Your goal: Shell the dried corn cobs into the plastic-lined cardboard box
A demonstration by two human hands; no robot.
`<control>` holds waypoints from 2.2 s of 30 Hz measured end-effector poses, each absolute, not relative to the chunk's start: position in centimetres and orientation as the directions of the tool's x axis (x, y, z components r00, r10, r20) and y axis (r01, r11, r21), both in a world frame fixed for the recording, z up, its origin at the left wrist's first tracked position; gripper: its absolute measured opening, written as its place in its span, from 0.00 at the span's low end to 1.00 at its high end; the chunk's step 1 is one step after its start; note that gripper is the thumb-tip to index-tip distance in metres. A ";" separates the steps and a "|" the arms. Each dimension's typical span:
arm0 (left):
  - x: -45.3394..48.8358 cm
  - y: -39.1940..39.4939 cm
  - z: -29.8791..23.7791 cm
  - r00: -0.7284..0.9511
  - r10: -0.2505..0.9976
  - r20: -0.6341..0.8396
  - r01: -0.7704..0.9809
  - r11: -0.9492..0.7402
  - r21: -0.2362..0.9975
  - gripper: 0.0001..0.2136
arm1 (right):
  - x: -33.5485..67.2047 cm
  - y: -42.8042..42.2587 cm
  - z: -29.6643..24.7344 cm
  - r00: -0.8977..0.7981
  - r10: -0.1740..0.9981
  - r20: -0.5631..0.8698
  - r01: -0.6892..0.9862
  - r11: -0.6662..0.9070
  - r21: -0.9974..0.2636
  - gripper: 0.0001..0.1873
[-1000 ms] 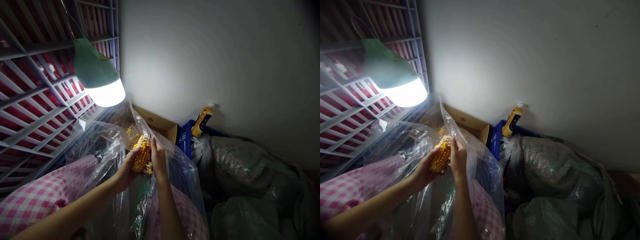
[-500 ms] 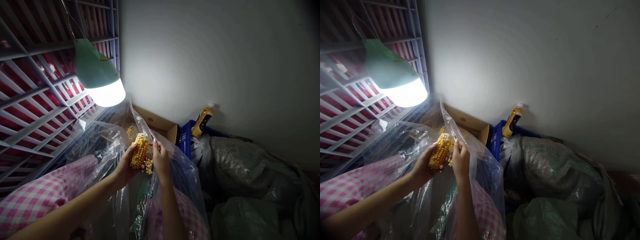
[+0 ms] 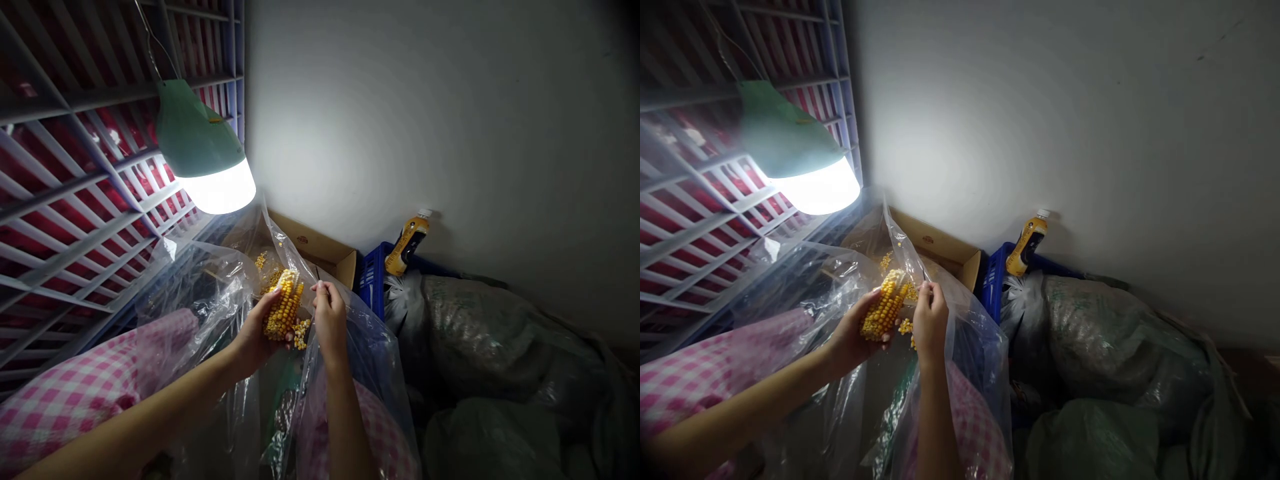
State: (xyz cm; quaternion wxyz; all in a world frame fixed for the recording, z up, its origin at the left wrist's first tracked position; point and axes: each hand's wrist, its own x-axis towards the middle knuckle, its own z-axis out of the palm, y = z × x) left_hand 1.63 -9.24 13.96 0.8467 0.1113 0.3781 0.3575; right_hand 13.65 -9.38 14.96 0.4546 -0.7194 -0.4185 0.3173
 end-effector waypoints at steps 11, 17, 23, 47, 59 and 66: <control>0.3 -7.2 13.6 0.493 0.751 -0.439 -0.609 0.658 0.443 0.12 | 14.5 -11.1 17.2 0.171 0.985 -0.026 0.350 -0.086 -0.933 0.14; 0.6 -7.0 13.7 0.475 0.772 -0.422 -0.601 0.635 0.485 0.11 | 15.4 -11.7 18.0 0.145 0.989 -0.036 0.409 -0.093 -0.908 0.16; 0.7 -6.8 13.9 0.444 0.786 -0.431 -0.560 0.619 0.551 0.12 | 15.6 -11.6 18.0 0.125 0.991 -0.043 0.424 -0.093 -0.901 0.15; 0.6 -7.5 13.5 0.422 0.735 -0.531 -0.296 0.665 0.685 0.14 | 14.5 -11.3 16.4 0.178 0.969 -0.173 0.463 -0.238 -0.854 0.18; 1.4 -8.4 11.3 0.132 0.774 -0.619 -0.466 0.599 0.651 0.14 | 11.7 -10.6 14.2 0.296 0.950 -0.101 0.635 -0.275 -0.722 0.17; 1.4 -8.2 12.2 0.227 0.747 -0.625 -0.531 0.633 0.563 0.13 | 13.4 -10.9 15.5 0.264 0.959 -0.099 0.621 -0.248 -0.744 0.18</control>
